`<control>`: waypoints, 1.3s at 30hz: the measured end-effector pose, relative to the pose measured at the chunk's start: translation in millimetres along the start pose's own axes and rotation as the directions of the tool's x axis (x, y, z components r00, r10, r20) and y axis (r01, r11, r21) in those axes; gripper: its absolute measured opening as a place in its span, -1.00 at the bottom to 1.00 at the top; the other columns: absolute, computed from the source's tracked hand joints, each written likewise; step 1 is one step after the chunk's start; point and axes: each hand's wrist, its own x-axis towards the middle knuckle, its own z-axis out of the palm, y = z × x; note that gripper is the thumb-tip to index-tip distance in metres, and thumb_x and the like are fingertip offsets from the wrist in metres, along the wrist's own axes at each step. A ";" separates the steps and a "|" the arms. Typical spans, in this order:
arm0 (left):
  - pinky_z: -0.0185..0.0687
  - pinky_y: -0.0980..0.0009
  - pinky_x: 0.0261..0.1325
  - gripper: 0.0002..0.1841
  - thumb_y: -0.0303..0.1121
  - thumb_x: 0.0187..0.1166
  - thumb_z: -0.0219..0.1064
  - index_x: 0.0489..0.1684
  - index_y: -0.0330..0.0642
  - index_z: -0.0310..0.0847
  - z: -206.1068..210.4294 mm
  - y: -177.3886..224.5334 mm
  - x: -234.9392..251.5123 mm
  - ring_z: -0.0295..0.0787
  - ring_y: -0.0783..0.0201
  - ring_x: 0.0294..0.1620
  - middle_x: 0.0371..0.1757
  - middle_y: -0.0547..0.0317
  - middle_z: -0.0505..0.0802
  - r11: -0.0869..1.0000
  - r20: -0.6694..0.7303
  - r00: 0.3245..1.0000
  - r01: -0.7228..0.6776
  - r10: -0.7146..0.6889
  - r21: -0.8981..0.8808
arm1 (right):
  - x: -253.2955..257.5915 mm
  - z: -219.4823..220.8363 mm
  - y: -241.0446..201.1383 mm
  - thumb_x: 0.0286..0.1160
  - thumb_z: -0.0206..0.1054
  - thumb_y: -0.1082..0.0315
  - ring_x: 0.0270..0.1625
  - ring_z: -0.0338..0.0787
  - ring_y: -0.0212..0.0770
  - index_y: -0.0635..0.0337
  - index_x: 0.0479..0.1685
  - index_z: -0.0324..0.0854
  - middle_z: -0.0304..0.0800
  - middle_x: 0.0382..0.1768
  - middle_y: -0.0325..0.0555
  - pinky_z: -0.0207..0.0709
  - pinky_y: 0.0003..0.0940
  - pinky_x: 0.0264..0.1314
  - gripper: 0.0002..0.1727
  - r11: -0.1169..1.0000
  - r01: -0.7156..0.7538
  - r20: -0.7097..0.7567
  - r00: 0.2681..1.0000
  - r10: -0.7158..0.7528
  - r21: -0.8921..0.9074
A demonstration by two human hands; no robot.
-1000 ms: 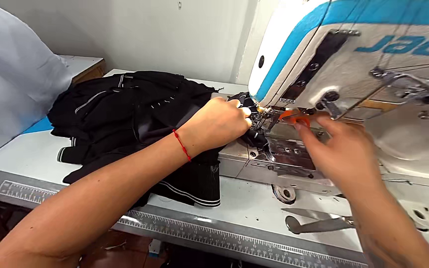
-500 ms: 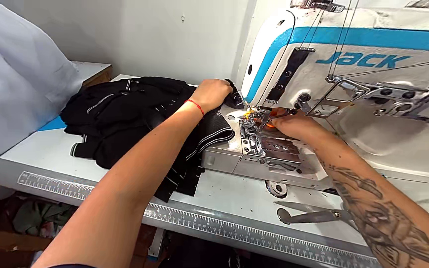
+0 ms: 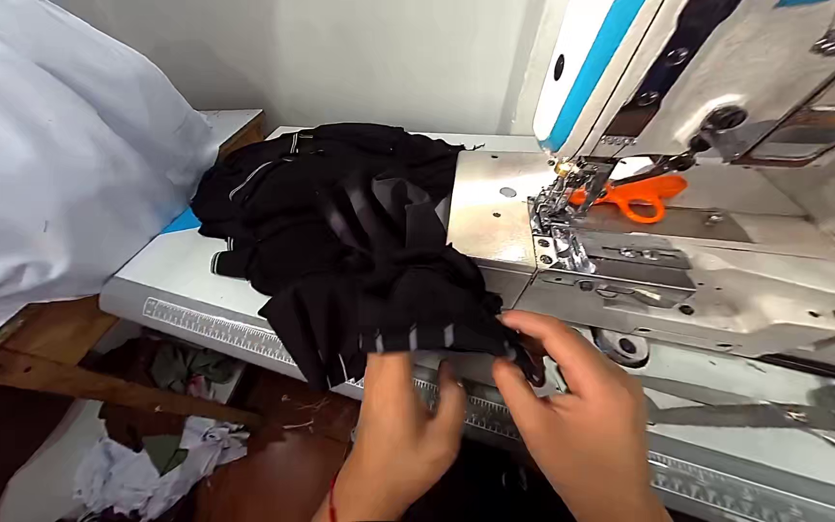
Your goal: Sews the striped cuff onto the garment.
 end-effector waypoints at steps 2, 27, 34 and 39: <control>0.71 0.58 -0.12 -0.75 -0.27 0.66 0.23 0.20 -0.08 0.52 -20.2 11.3 3.4 0.81 0.54 -0.22 -0.17 0.33 0.88 0.787 0.093 0.975 0.217 -0.201 -0.577 | -7.7 -3.7 6.5 0.31 0.38 0.31 -0.41 0.54 -0.60 0.23 -0.16 0.69 0.62 -0.53 -0.24 0.38 -0.82 -0.27 -0.79 0.996 0.086 -0.023 0.996 -0.087 -0.036; 0.85 0.27 0.16 -0.44 -0.79 0.36 0.34 0.29 -0.15 0.27 -10.4 43.1 8.1 0.93 0.22 -0.03 0.00 0.05 0.86 0.377 0.173 0.841 0.401 -0.512 -0.835 | -32.0 -17.6 15.5 0.52 0.27 0.32 -0.25 0.62 -0.44 0.05 -0.15 0.48 0.61 -0.39 -0.24 0.43 -0.67 0.06 -0.92 0.970 0.232 -0.012 0.972 -0.233 -0.070; 0.82 0.29 0.20 -0.44 -0.78 0.40 0.32 0.33 -0.12 0.25 -10.4 41.3 7.5 0.92 0.24 -0.04 -0.02 0.05 0.87 0.355 0.192 0.856 0.390 -0.480 -0.849 | -32.5 -17.6 16.3 0.50 0.29 0.32 -0.25 0.60 -0.45 0.05 -0.15 0.48 0.59 -0.40 -0.24 0.41 -0.67 0.07 -0.91 0.970 0.235 0.004 0.972 -0.235 -0.065; 0.83 0.35 0.14 -0.45 -0.78 0.38 0.35 0.28 -0.14 0.28 -7.9 42.3 7.6 0.92 0.29 -0.08 -0.09 0.08 0.87 0.374 0.157 0.843 0.386 -0.515 -0.843 | -34.1 -17.3 16.6 0.51 0.27 0.32 -0.25 0.61 -0.43 0.04 -0.14 0.48 0.59 -0.40 -0.24 0.41 -0.64 0.11 -0.91 0.968 0.239 0.015 0.971 -0.238 -0.073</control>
